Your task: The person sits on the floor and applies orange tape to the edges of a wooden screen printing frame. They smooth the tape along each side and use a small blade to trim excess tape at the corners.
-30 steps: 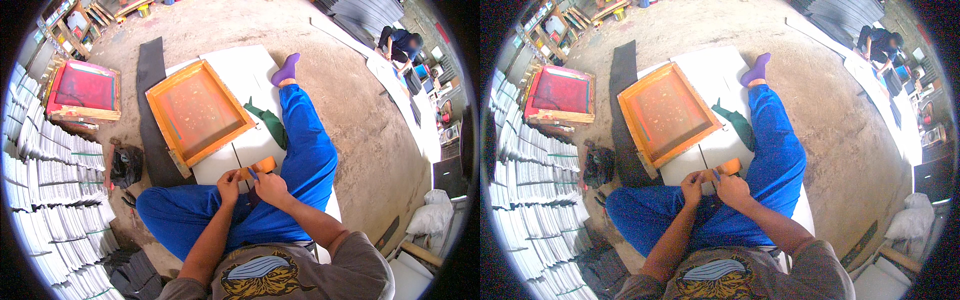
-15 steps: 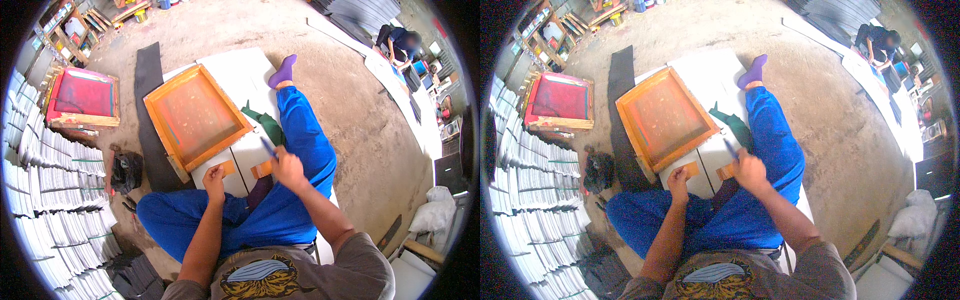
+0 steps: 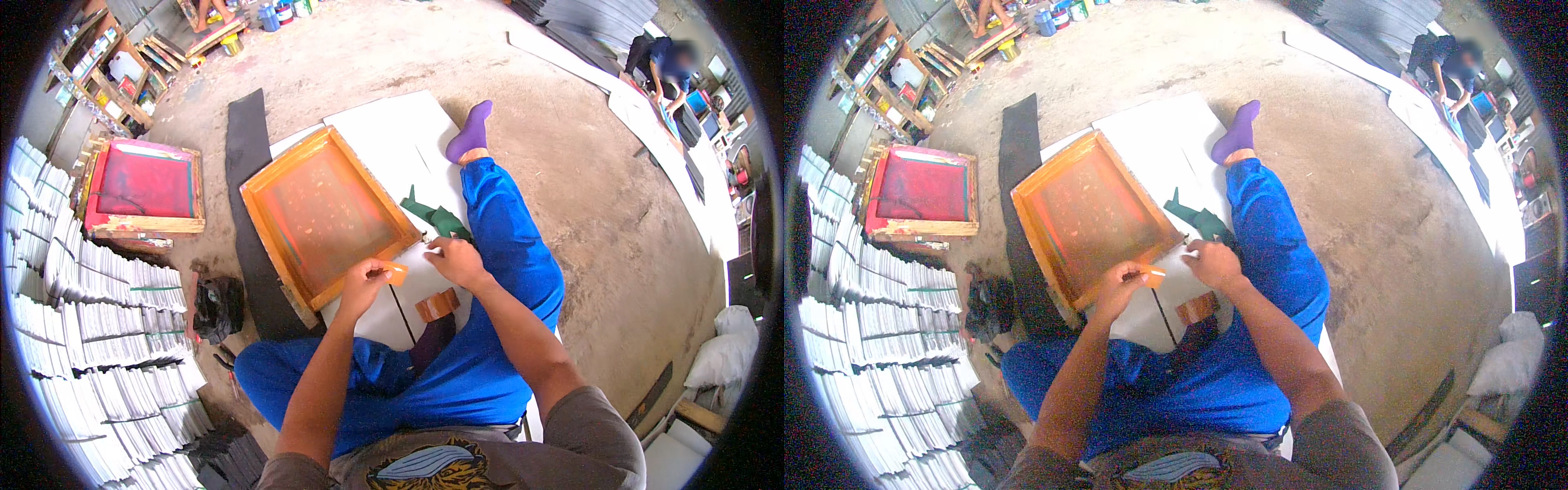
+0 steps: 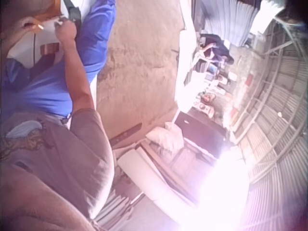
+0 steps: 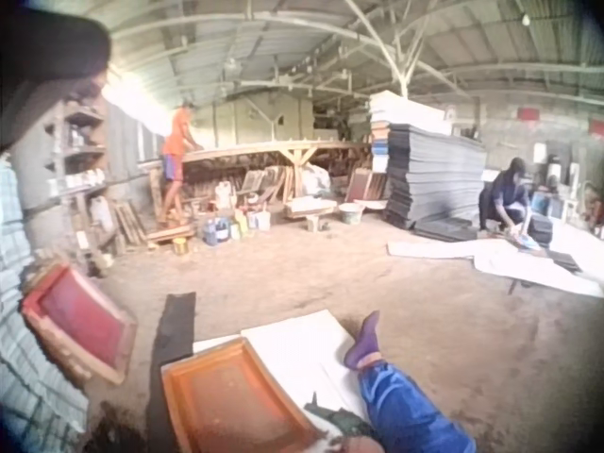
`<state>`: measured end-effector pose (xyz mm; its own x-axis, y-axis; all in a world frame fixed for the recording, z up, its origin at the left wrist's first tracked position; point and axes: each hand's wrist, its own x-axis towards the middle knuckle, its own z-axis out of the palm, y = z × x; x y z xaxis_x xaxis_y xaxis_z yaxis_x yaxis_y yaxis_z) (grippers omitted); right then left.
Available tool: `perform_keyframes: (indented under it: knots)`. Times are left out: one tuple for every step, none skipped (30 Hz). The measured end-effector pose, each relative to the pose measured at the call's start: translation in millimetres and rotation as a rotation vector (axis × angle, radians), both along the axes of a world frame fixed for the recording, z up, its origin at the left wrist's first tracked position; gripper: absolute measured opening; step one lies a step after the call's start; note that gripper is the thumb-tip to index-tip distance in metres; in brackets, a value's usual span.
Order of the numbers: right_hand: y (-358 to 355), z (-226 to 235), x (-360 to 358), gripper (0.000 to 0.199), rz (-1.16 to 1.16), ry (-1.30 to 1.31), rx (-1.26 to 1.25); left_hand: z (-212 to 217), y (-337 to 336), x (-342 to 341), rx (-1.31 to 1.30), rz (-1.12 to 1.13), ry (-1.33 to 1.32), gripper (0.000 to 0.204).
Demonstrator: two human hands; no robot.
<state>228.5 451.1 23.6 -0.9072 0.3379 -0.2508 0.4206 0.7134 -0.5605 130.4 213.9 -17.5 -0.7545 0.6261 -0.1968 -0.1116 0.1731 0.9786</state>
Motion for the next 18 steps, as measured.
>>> perform_keyframes:
  knots:
    - [-3, 6, -5, 0.039, 0.033, 0.037, -0.103, -4, 6, -6, 0.014, -0.048, 0.019, 0.018]
    - [-7, 11, -11, 0.039, 0.067, 0.074, -0.208, -8, 10, -12, 0.028, -0.095, 0.039, 0.017]
    - [-9, 12, -17, 0.038, 0.1, 0.111, -0.312, -12, 13, -18, 0.003, -0.12, 0.042, 0.017]
    - [-6, 4, -23, 0.037, 0.108, 0.093, -0.339, -13, 20, -23, -0.016, -0.152, 0.043, 0.017]
    - [-2, -4, -26, 0.035, 0.096, 0.086, -0.346, -15, 27, -28, -0.035, -0.184, 0.044, 0.017]
    - [0, -11, -28, 0.034, 0.085, 0.078, -0.353, -17, 33, -33, -0.044, -0.193, 0.04, 0.017]
    - [1, -19, -30, 0.032, 0.079, 0.067, -0.364, -18, 36, -37, -0.057, -0.197, 0.032, 0.017]
    - [4, -32, -31, 0.031, 0.061, 0.101, -0.386, -17, 40, -41, -0.066, -0.202, 0.027, 0.017]
    - [7, -46, -30, 0.03, 0.043, 0.135, -0.408, -16, 45, -46, -0.08, -0.216, 0.033, 0.017]
    - [7, -52, -30, 0.029, 0.028, 0.165, -0.434, -15, 47, -49, -0.097, -0.226, 0.036, 0.017]
    - [9, -58, -30, 0.027, 0.003, 0.161, -0.444, -14, 50, -53, -0.114, -0.236, 0.039, 0.017]
    - [10, -63, -29, 0.026, -0.021, 0.157, -0.453, -14, 52, -56, -0.132, -0.253, 0.073, 0.018]
    - [8, -60, -30, 0.025, -0.044, 0.146, -0.458, -15, 53, -59, -0.152, -0.269, 0.106, 0.018]
    - [6, -57, -31, 0.025, -0.067, 0.136, -0.463, -17, 53, -61, -0.171, -0.284, 0.138, 0.019]
    - [4, -53, -31, 0.025, -0.091, 0.122, -0.463, -21, 53, -65, -0.16, -0.287, 0.125, 0.019]
    - [3, -49, -32, 0.024, -0.108, 0.107, -0.446, -23, 55, -66, -0.147, -0.292, 0.111, 0.019]
    - [2, -45, -33, 0.024, -0.125, 0.093, -0.43, -26, 57, -68, -0.134, -0.297, 0.096, 0.019]
    - [2, -43, -36, 0.023, -0.133, 0.08, -0.398, -28, 57, -70, -0.164, -0.265, -0.03, 0.019]
